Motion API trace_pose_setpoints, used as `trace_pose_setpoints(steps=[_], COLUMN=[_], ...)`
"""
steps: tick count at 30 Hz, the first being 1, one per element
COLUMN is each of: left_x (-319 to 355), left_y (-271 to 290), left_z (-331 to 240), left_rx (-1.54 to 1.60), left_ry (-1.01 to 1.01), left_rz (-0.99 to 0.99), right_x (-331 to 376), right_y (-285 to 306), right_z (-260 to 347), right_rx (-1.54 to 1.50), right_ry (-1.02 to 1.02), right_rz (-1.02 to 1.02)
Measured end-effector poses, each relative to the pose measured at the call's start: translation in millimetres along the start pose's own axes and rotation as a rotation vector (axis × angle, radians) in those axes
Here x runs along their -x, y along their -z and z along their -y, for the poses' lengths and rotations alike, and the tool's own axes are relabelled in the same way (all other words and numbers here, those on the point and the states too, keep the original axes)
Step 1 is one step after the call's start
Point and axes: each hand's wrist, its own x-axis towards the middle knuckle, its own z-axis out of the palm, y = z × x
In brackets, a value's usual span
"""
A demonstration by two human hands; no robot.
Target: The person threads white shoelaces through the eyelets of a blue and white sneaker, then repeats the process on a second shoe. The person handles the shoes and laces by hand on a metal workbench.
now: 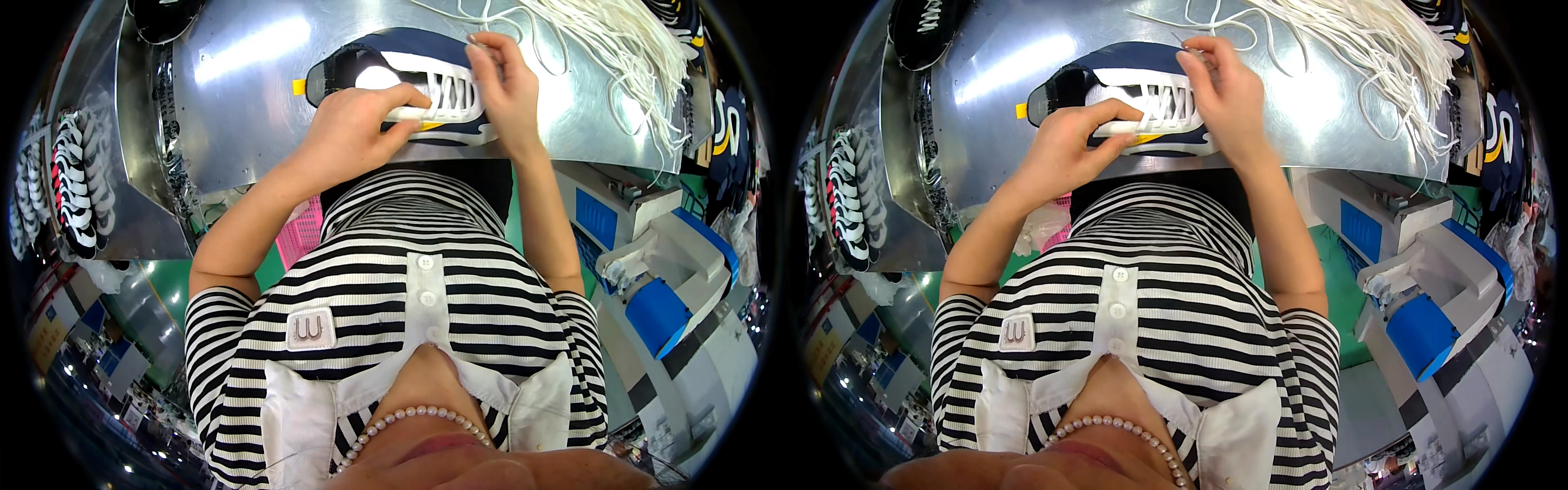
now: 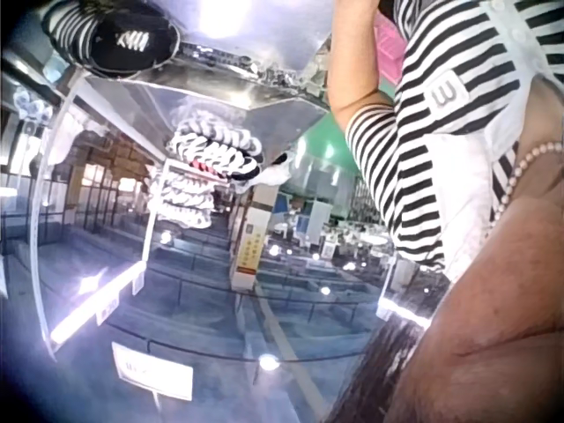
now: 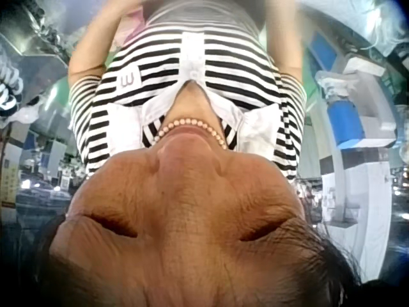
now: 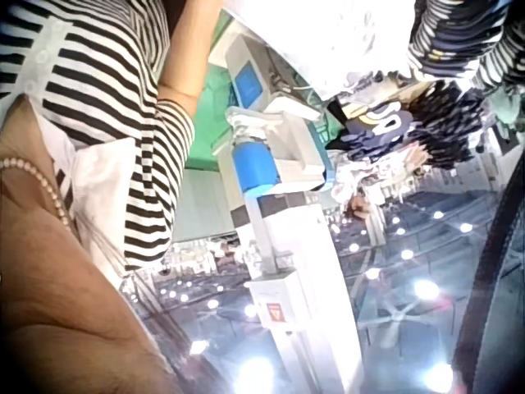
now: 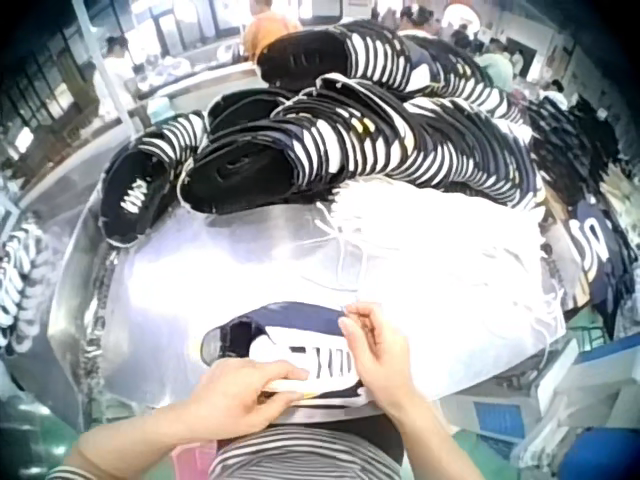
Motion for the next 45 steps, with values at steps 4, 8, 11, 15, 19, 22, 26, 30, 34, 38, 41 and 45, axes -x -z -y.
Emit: trace_pose_setpoints(steps=[4,8,11,15,19,22,26,30,34,38,41,45], left_x=[-3,2,1,0,-3,-2,-10,-17,-14,-8,20,79], left_y=[17,28,28,13,-6,-1,-8,-6,9,14,8,-35], left_z=[-6,-1,-2,3,-1,0,5,7,9,10,13,7], left_rx=[-0.185,-0.273,-0.084,0.225,0.048,0.011,0.006,-0.061,-0.054,0.019,-0.022,0.364], left_ry=[0.06,0.072,0.078,0.197,0.115,0.155,0.093,0.065,0.019,-0.119,-0.271,0.134], left_rz=[0.185,0.254,0.134,-0.211,-0.399,-0.366,-0.372,-0.358,-0.352,-0.372,-0.551,-0.727], right_x=[-1,4,6,4,0,-14,-19,-15,-15,-16,-11,-15], right_y=[-11,-13,-14,-7,-6,-12,1,-5,-6,-4,-2,1], right_z=[-7,-12,-5,6,13,19,20,-17,-2,-7,-11,1], right_rx=[0.217,0.194,0.123,-0.185,-0.142,-0.001,0.203,0.049,-0.074,-0.116,-0.199,-0.392], right_ry=[0.087,0.0,-0.063,-0.169,-0.203,-0.092,0.031,-0.001,-0.109,-0.15,-0.207,-0.251], right_rz=[-0.088,-0.112,-0.091,0.044,0.217,0.321,0.457,0.435,0.449,0.475,0.451,0.373])
